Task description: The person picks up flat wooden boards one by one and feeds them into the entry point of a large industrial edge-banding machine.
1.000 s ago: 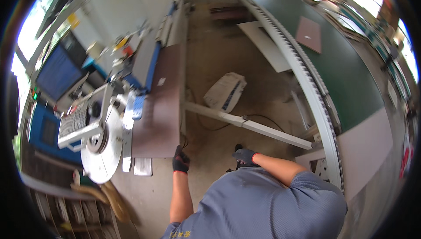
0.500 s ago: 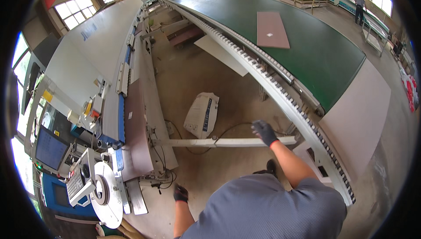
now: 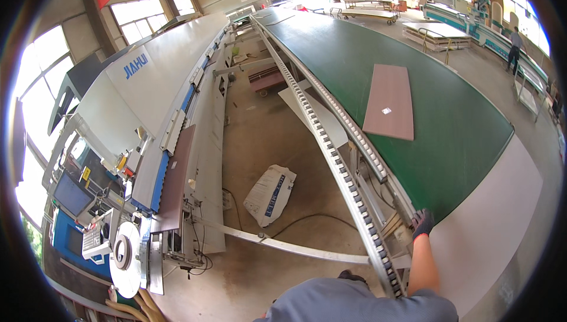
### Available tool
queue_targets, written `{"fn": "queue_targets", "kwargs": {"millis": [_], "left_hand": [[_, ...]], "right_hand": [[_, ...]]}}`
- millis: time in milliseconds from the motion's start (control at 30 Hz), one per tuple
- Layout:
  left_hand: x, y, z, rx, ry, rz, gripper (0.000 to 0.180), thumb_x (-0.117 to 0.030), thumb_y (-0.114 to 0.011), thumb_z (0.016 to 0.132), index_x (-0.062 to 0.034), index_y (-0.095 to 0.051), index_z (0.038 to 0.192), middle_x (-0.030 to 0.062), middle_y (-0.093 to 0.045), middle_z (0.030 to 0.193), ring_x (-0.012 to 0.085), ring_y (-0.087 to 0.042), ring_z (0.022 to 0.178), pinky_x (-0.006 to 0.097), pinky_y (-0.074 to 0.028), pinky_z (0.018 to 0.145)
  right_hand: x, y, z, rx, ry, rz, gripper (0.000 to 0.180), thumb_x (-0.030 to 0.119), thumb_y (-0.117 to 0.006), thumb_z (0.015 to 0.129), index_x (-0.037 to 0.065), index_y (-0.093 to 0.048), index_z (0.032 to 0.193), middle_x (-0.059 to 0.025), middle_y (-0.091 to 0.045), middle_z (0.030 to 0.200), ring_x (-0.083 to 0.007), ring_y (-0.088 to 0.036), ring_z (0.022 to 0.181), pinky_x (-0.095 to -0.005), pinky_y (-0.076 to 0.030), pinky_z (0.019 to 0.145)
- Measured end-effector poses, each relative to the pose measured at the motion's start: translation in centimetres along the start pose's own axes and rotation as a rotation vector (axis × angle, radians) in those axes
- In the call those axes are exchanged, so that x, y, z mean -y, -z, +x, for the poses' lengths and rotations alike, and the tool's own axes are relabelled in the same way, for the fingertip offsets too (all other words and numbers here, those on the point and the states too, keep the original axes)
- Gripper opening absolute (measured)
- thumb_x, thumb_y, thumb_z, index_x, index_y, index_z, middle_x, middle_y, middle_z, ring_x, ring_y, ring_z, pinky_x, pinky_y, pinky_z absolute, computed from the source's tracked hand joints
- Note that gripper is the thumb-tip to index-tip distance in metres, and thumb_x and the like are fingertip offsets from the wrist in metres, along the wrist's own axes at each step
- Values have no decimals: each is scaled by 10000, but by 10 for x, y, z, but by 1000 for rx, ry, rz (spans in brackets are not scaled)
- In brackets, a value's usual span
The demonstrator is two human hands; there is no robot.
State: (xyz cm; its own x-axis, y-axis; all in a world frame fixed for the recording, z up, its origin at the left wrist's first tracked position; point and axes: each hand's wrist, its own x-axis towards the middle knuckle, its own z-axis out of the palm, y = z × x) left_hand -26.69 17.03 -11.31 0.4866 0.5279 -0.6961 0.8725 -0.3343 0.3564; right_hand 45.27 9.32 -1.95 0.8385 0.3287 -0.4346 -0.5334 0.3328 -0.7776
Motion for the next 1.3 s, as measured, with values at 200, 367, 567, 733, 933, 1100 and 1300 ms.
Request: {"fn": "queue_targets", "kwargs": {"millis": [200, 367, 567, 733, 933, 1100, 1300], "left_hand": [[-42, 4, 67, -97, 28, 246, 287, -317, -487, 816, -126, -642, 964, 133, -650, 970, 333, -604, 943, 458, -485, 803], [-26, -1, 142, -62, -252, -546, 174, -285, -525, 797, -134, -608, 827, 79, -632, 826, 285, -620, 828, 406, -505, 700], [-161, 48, 160, -71, -443, 348, 187, -261, -539, 793, -89, -609, 794, 118, -635, 838, 313, -618, 826, 406, -506, 700], [-192, 55, 123, 42, -383, 344, 262, -284, -503, 809, -74, -648, 872, 170, -637, 960, 345, -607, 928, 430, -495, 771], [-149, 32, 96, 153, -206, 344, 309, -330, -464, 839, -102, -659, 910, 176, -636, 992, 354, -599, 958, 450, -479, 821], [-186, 68, 45, 151, 77, 74, 435, -443, -406, 877, -109, -674, 953, 178, -639, 1008, 355, -593, 982, 435, -472, 854], [-154, 26, 73, 108, -56, 131, 418, -413, -400, 881, -106, -676, 946, 176, -639, 1010, 355, -595, 981, 434, -475, 851]], "right_hand": [[54, 41, 42, -179, 14, 73, 179, 345, -567, 823, 194, -514, 901, 27, -517, 858, -130, -471, 729, -291, -383, 657], [67, 73, 86, -125, -26, 141, 218, 372, -540, 855, 179, -502, 947, 27, -505, 924, -127, -465, 735, -296, -404, 700], [92, 136, 150, -154, -70, 226, 566, 469, -464, 876, 154, -382, 1339, 22, -408, 1354, -158, -473, 1093, -342, -367, 951], [92, 132, 182, -111, -56, 233, 575, 462, -433, 893, 137, -348, 1360, -9, -365, 1399, -179, -443, 1162, -352, -321, 1009], [101, 98, 182, -118, -28, 258, 677, 478, -393, 906, 97, -216, 1436, -88, -246, 1480, -213, -292, 1332, -374, -191, 1103], [119, 111, 194, -162, -8, 241, 683, 482, -380, 907, 96, -197, 1439, -89, -195, 1504, -218, -227, 1372, -364, -159, 1114], [123, 121, 189, -276, -28, 77, 729, 530, -347, 892, 113, -146, 1456, -97, -132, 1522, -216, -150, 1400, -358, -117, 1119]]}}
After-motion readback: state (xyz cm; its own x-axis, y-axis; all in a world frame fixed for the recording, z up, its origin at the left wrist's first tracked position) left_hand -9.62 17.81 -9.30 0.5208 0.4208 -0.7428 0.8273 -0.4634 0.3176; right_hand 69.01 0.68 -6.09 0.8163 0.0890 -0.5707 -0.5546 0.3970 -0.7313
